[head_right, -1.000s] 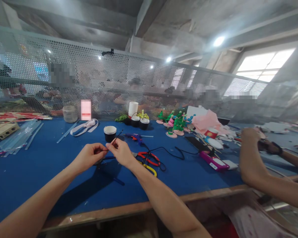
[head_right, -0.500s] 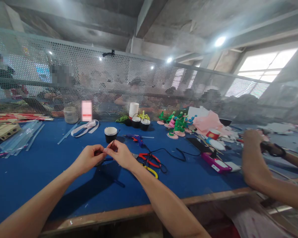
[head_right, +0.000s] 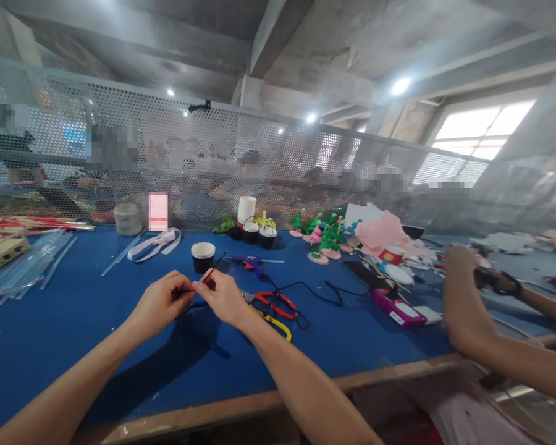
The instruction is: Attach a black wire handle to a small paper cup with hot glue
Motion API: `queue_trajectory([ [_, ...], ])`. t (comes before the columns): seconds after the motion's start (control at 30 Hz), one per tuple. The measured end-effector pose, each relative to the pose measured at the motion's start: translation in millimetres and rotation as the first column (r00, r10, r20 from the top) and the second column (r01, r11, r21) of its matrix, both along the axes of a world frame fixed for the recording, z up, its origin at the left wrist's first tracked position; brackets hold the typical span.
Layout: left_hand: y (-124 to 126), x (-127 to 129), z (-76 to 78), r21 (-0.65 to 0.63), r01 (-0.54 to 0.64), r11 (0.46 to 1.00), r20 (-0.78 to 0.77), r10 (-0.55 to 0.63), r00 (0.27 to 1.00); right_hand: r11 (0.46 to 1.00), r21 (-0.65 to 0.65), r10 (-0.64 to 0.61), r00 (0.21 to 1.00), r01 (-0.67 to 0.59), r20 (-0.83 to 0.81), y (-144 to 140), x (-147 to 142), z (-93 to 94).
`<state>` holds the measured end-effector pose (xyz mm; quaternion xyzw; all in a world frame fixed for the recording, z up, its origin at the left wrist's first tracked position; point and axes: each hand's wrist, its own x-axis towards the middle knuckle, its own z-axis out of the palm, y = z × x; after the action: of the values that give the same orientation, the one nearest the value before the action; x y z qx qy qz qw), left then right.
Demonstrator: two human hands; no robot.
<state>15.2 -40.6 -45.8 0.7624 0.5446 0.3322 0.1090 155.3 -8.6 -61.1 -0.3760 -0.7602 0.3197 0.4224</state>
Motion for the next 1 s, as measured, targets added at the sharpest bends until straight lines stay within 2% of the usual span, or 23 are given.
queue_trajectory([
  [0.13,0,-2,2.1,-0.004,0.016,1.000,0.020,-0.016,1.000,1.000,-0.013,0.015,1.000,-0.016,-0.022,-1,-1,1.0],
  [0.33,4,-4,-1.1,-0.176,0.085,0.981,0.198,-0.050,0.979,0.980,-0.120,0.145,0.982,-0.160,-0.125,-2,1,6.1],
  [0.53,8,-4,-6.8,-0.206,0.108,0.973,0.297,-0.043,0.954,0.984,-0.130,0.104,0.988,-0.119,-0.113,0,2,4.4],
  [0.73,7,-6,-1.9,-0.174,0.115,0.978,0.162,-0.087,0.983,0.990,-0.101,0.089,0.994,-0.096,-0.068,0,2,3.1],
  [0.87,2,-2,3.0,-0.067,0.041,0.997,-0.010,-0.042,0.999,0.994,-0.085,0.069,0.997,-0.071,-0.021,3,3,-1.3],
  [1.0,-2,2,3.8,-0.023,-0.005,1.000,-0.077,0.003,0.997,0.999,-0.031,0.018,1.000,-0.018,0.003,5,2,-3.9],
])
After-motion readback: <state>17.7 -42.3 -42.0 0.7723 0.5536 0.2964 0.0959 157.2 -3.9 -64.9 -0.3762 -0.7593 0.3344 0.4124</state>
